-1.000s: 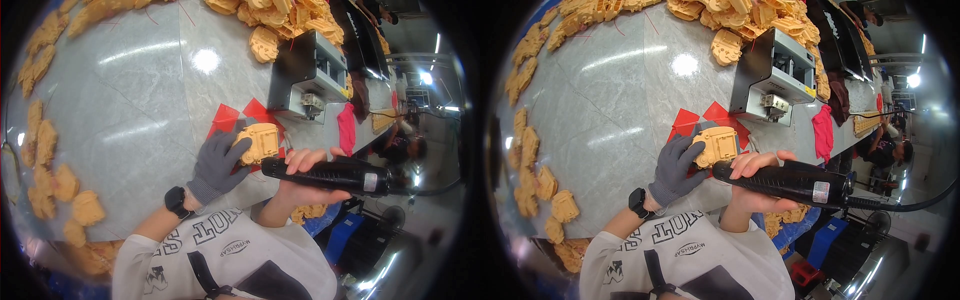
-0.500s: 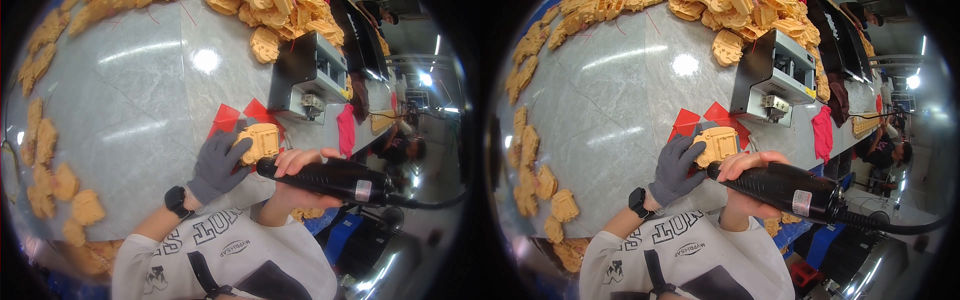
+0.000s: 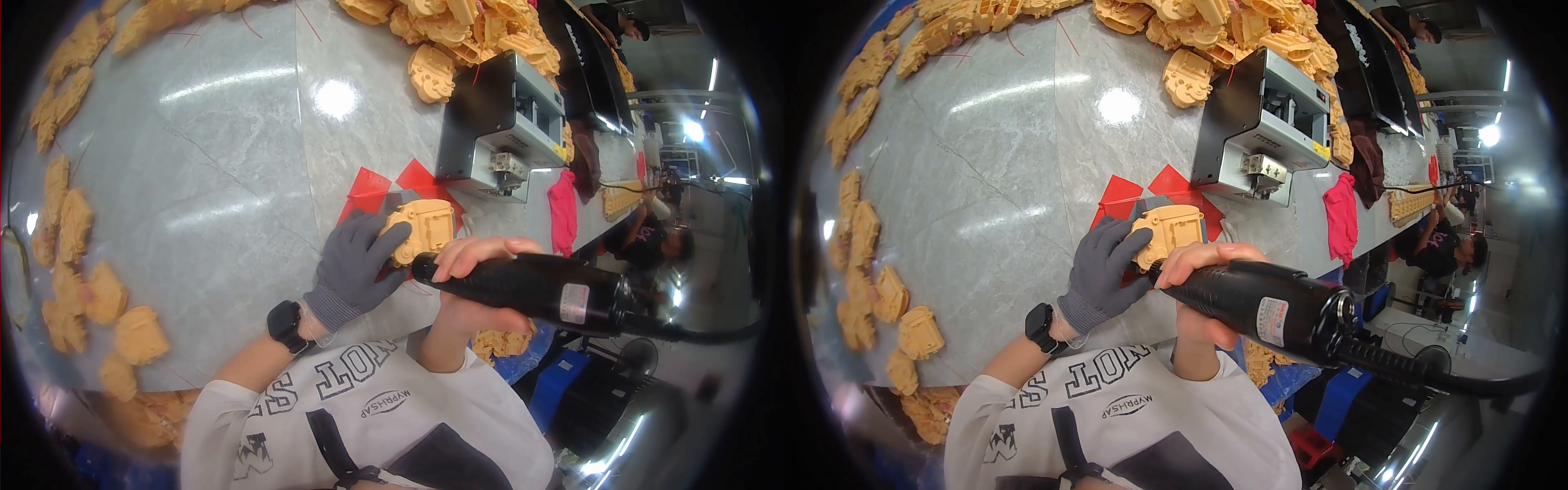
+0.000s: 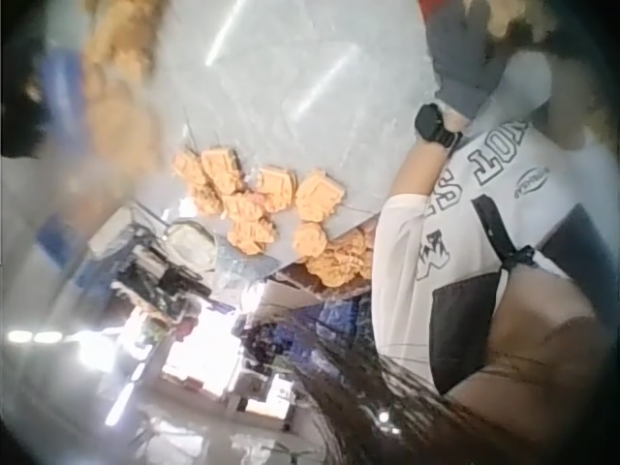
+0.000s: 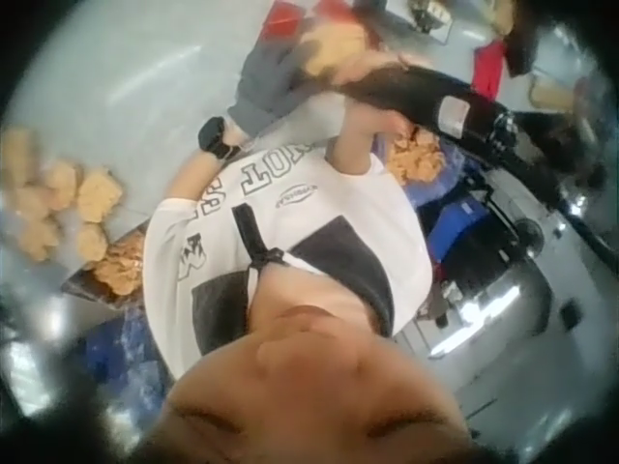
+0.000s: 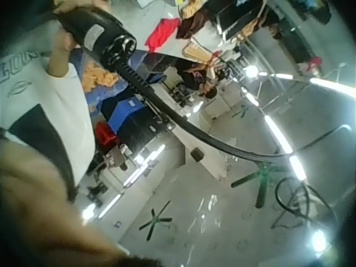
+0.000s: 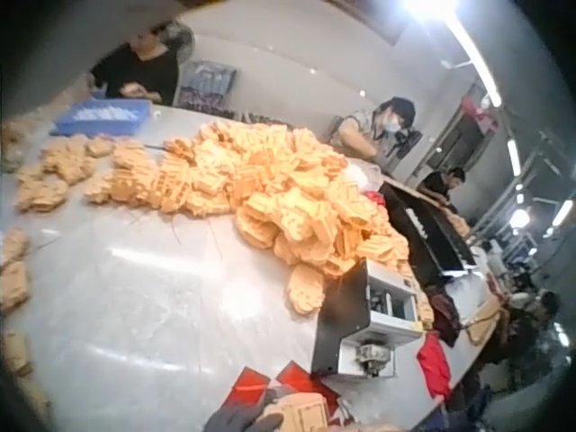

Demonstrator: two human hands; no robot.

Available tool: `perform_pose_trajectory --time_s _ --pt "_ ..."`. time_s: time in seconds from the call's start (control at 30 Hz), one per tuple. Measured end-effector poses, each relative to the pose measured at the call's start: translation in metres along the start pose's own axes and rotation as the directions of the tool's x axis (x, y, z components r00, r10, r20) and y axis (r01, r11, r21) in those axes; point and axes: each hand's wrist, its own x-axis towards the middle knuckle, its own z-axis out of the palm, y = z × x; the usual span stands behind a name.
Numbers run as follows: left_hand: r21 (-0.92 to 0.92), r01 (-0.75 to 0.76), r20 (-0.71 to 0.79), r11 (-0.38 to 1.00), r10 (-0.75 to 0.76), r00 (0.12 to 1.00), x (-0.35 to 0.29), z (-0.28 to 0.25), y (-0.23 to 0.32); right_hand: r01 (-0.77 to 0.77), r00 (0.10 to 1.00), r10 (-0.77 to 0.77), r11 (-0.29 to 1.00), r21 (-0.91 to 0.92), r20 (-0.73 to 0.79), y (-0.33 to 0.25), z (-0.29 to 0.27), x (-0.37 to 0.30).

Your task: The person assembles yellow plastic toy parts by securing them with screws using an electric screwdriver at a factory workstation.

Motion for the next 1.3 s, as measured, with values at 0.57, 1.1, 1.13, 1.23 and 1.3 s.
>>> perform_pose_trajectory --time_s 0.57,1.1,1.13,1.23,1.3 --pt "-0.015 0.004 -0.010 1.000 -0.004 1.000 -0.001 0.002 -0.001 -0.037 0.998 0.039 0.998 -0.044 0.048 0.001 0.001 -0.003" --pt "0.017 -0.005 -0.002 1.000 0.005 1.000 0.001 0.002 -0.001 -0.084 0.996 0.078 0.985 0.153 0.050 0.005 -0.017 0.000" --pt "0.015 -0.008 -0.003 1.000 0.008 1.000 0.001 0.001 -0.002 -0.097 0.995 0.093 0.984 0.151 0.036 0.005 -0.017 -0.001" --pt "0.041 0.005 -0.005 0.999 -0.005 1.000 0.000 -0.003 0.001 0.021 1.000 -0.021 0.970 0.242 -0.001 -0.004 -0.015 -0.003" --pt "0.058 -0.006 0.011 0.998 0.005 1.000 0.004 -0.003 -0.002 0.127 0.992 -0.124 0.970 0.207 -0.030 -0.024 -0.030 0.009"
